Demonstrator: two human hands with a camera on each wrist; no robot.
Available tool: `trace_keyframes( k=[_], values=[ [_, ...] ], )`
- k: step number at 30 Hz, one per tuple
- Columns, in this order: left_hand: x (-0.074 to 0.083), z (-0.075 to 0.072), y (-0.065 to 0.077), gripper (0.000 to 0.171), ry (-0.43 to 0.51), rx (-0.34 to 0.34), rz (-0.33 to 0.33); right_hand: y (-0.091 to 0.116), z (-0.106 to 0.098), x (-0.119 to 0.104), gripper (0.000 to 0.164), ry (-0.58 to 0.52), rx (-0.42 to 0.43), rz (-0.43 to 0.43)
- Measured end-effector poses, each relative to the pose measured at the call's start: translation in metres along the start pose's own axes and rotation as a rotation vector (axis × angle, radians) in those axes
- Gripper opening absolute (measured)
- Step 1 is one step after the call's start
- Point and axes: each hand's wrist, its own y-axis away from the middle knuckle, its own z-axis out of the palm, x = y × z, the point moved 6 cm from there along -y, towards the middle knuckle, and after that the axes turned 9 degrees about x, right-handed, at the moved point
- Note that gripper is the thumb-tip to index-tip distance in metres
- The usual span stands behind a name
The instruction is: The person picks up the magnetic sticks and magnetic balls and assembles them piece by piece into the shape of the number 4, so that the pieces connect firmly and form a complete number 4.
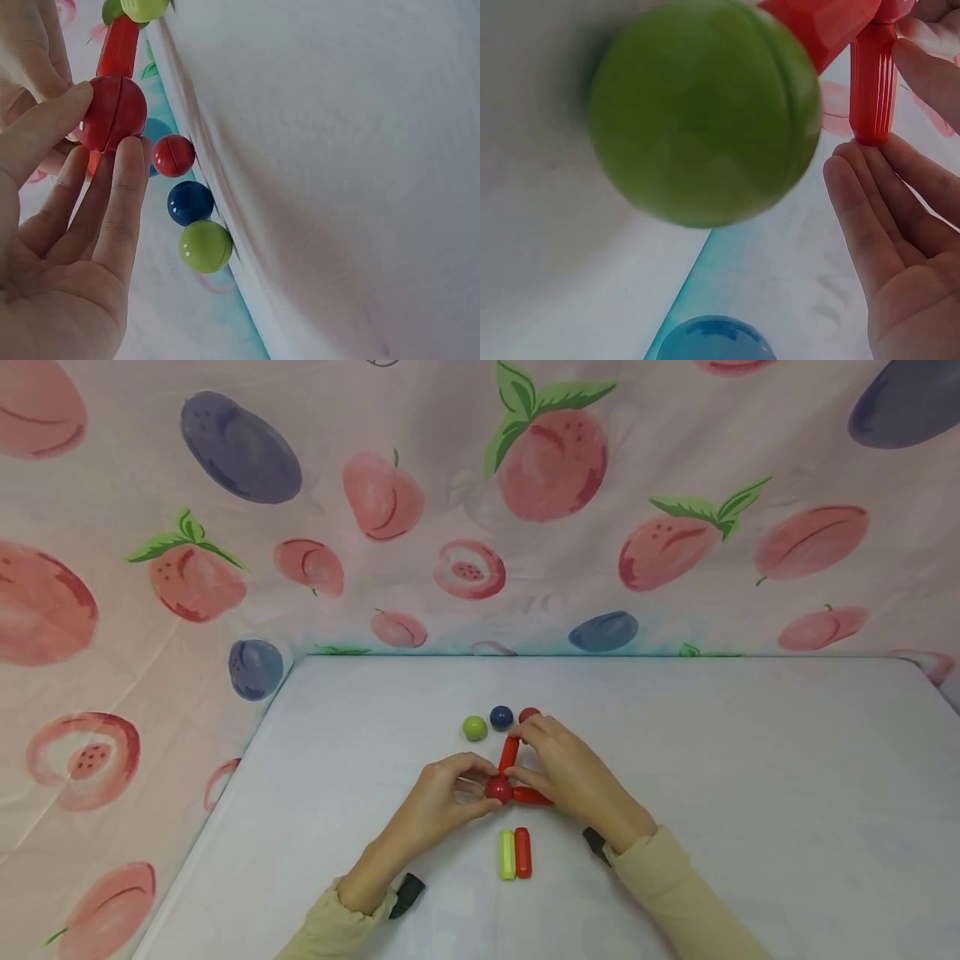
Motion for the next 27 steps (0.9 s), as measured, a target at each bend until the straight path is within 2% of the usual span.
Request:
trace_keyframes(
  k=[8,20,27],
  values=[
    [0.0006,-0.0005,0.0007,0.033,-0.042,0.001,-0.001,0.0003,0.0018,-0.0001,0.052,-0.003,-0.023,0.024],
    [-0.0006,-0.0003,0.0,0.03,-0.044,-0.009,-0.011,-0.0002,0.0045,-0.0016,0.05,-0.011,-0.027,-0.008],
    [-0.002,-0.001,0.001,0.03,-0.065,-0.013,-0.025,0.0013,0.0054,-0.0003,0.05,-0.006,-0.04,0.005]
  ],
)
